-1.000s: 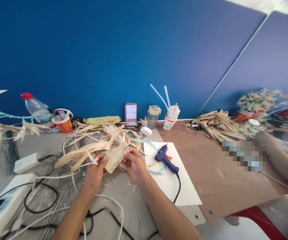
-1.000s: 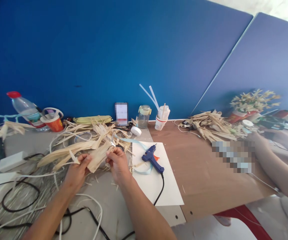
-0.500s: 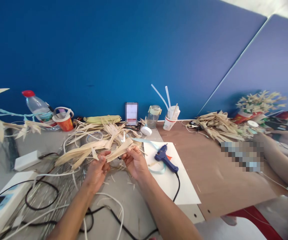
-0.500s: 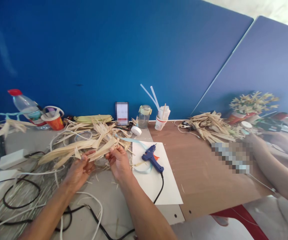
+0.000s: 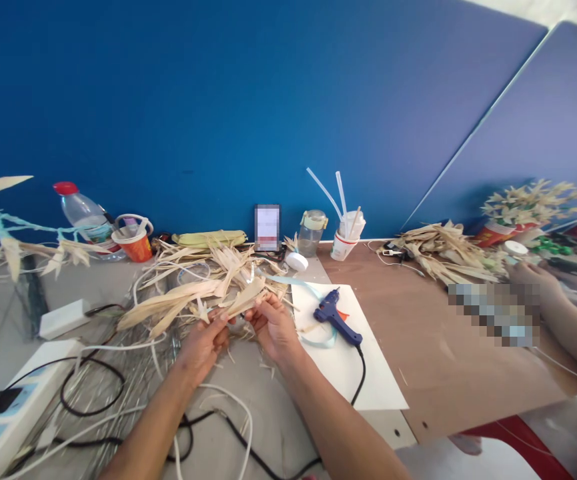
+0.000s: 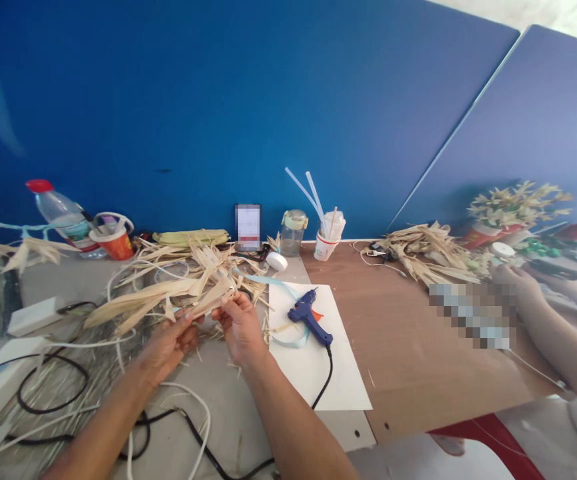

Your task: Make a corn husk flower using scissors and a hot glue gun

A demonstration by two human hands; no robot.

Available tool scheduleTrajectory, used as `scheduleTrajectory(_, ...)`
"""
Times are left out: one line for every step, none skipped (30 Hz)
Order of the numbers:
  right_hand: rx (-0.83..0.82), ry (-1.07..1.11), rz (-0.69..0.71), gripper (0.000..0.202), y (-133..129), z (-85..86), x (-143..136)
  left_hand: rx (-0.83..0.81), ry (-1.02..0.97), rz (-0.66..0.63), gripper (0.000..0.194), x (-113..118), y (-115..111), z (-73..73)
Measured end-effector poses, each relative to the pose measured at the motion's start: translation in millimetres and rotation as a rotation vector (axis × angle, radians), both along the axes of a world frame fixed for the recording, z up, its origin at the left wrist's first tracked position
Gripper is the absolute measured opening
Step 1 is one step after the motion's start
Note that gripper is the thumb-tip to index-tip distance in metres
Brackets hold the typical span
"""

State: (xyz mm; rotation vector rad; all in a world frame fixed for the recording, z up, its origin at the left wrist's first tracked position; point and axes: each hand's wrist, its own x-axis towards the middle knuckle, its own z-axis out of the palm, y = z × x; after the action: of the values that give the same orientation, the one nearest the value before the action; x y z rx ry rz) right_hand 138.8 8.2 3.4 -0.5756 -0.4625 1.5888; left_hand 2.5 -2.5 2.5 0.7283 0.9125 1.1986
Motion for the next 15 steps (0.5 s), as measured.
scheduleTrajectory(-0.007,-0.021,0.005,0.026,-0.4,0.0,-0.6,-0.003,-0.006,0.009,0.027,0.0,0.4,0.1)
scheduleTrajectory(-0.012,-0.047,0.009,0.027,-0.8,-0.2,-1.4,-0.006,-0.018,0.026,0.025,-0.2,1.0,0.2)
scheduleTrajectory(-0.014,-0.077,0.011,0.028,-1.2,-0.7,-2.4,-0.008,-0.035,0.052,0.025,-0.5,1.8,0.1)
scheduleTrajectory(-0.013,-0.107,0.011,0.028,-1.5,-1.5,-3.4,-0.008,-0.049,0.086,0.025,-1.1,2.7,-0.2)
scheduleTrajectory(-0.009,-0.136,0.010,0.028,-1.8,-2.5,-4.4,-0.006,-0.058,0.121,0.026,-1.7,3.6,-0.8)
scheduleTrajectory(-0.003,-0.165,0.006,0.027,-2.0,-3.7,-5.2,-0.002,-0.059,0.160,0.027,-2.3,4.5,-1.5)
scheduleTrajectory(0.005,-0.196,-0.003,0.026,-2.0,-5.0,-6.0,0.004,-0.054,0.198,0.029,-2.8,5.3,-2.4)
scheduleTrajectory(0.013,-0.231,-0.017,0.025,-1.8,-6.3,-6.6,0.013,-0.047,0.233,0.032,-3.0,6.0,-3.5)
scheduleTrajectory(0.023,-0.268,-0.032,0.023,-1.5,-7.6,-7.2,0.022,-0.036,0.260,0.034,-2.9,6.6,-4.7)
scheduleTrajectory(0.032,-0.305,-0.045,0.022,-1.2,-8.7,-7.7,0.033,-0.022,0.280,0.037,-2.5,6.9,-5.9)
scheduleTrajectory(0.040,-0.339,-0.055,0.020,-0.9,-9.6,-8.2,0.041,-0.004,0.297,0.039,-2.0,7.2,-7.1)
scheduleTrajectory(0.045,-0.369,-0.061,0.020,-0.7,-10.3,-8.6,0.043,0.021,0.311,0.041,-1.4,7.4,-8.1)
scheduleTrajectory(0.046,-0.395,-0.062,0.019,-0.7,-10.6,-9.1,0.038,0.049,0.329,0.041,-0.9,7.7,-9.0)
scheduleTrajectory(0.043,-0.415,-0.061,0.019,-0.7,-10.8,-9.5,0.029,0.076,0.357,0.040,-0.9,8.1,-9.8)
scheduleTrajectory(0.036,-0.427,-0.062,0.019,-0.8,-10.7,-9.7,0.020,0.097,0.395,0.037,-1.4,8.7,-10.4)
